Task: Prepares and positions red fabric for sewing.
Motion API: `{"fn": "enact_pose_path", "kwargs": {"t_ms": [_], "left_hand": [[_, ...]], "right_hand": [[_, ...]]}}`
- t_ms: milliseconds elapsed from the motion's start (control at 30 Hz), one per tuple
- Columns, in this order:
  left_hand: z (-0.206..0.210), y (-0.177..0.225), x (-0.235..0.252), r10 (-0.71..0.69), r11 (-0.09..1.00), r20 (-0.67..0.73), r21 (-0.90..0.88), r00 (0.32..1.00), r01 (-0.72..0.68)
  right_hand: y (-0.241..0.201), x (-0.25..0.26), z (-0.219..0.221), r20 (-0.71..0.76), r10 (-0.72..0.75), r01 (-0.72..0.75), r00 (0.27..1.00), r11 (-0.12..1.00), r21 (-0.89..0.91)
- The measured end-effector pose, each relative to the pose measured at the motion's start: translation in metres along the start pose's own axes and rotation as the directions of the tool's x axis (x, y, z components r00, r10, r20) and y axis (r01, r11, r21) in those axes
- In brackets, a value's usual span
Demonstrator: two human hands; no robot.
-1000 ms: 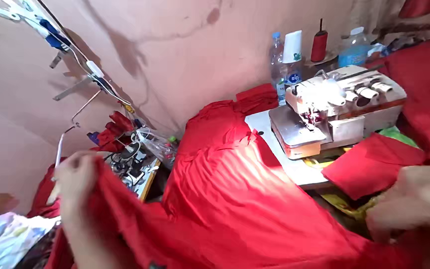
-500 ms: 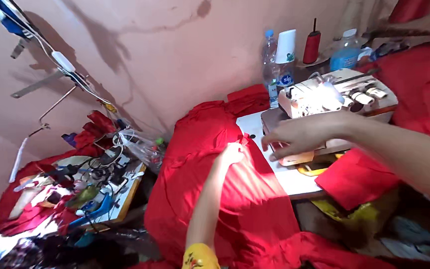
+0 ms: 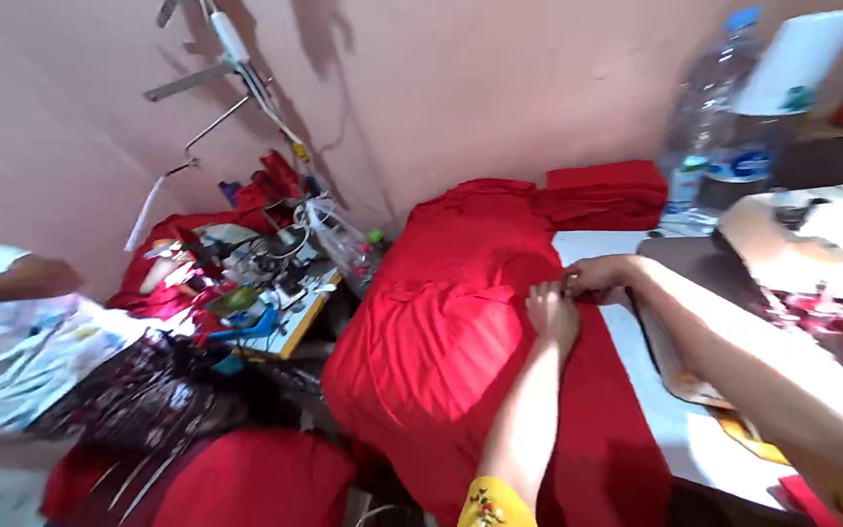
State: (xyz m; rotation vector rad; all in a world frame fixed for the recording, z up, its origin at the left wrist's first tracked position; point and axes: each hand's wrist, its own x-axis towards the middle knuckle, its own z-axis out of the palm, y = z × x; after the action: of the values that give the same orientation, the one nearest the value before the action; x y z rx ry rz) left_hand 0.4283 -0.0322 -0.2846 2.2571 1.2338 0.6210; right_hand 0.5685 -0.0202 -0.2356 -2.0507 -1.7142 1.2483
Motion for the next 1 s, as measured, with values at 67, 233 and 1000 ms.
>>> {"fn": "enact_pose_path", "kwargs": {"t_ms": [67, 233, 1000], "left_hand": [[-0.001, -0.002, 0.000, -0.023, 0.999, -0.001, -0.037, 1.000, 0.023], [-0.003, -0.008, 0.001, -0.049, 0.995, -0.137, -0.095, 0.989, 0.036], [-0.143, 0.071, -0.018, 0.300, 0.925, -0.169, -0.188, 0.939, -0.330]], "right_hand": [[0.007, 0.000, 0.000, 0.062, 0.107, -0.109, 0.992, 0.993, 0.036], [0.007, -0.004, -0.010, -0.076, -0.012, 0.011, 0.997, 1.000, -0.012], [-0.048, -0.089, -0.016, -0.594, -0.227, 0.557, 0.772, 0.692, 0.459]]}}
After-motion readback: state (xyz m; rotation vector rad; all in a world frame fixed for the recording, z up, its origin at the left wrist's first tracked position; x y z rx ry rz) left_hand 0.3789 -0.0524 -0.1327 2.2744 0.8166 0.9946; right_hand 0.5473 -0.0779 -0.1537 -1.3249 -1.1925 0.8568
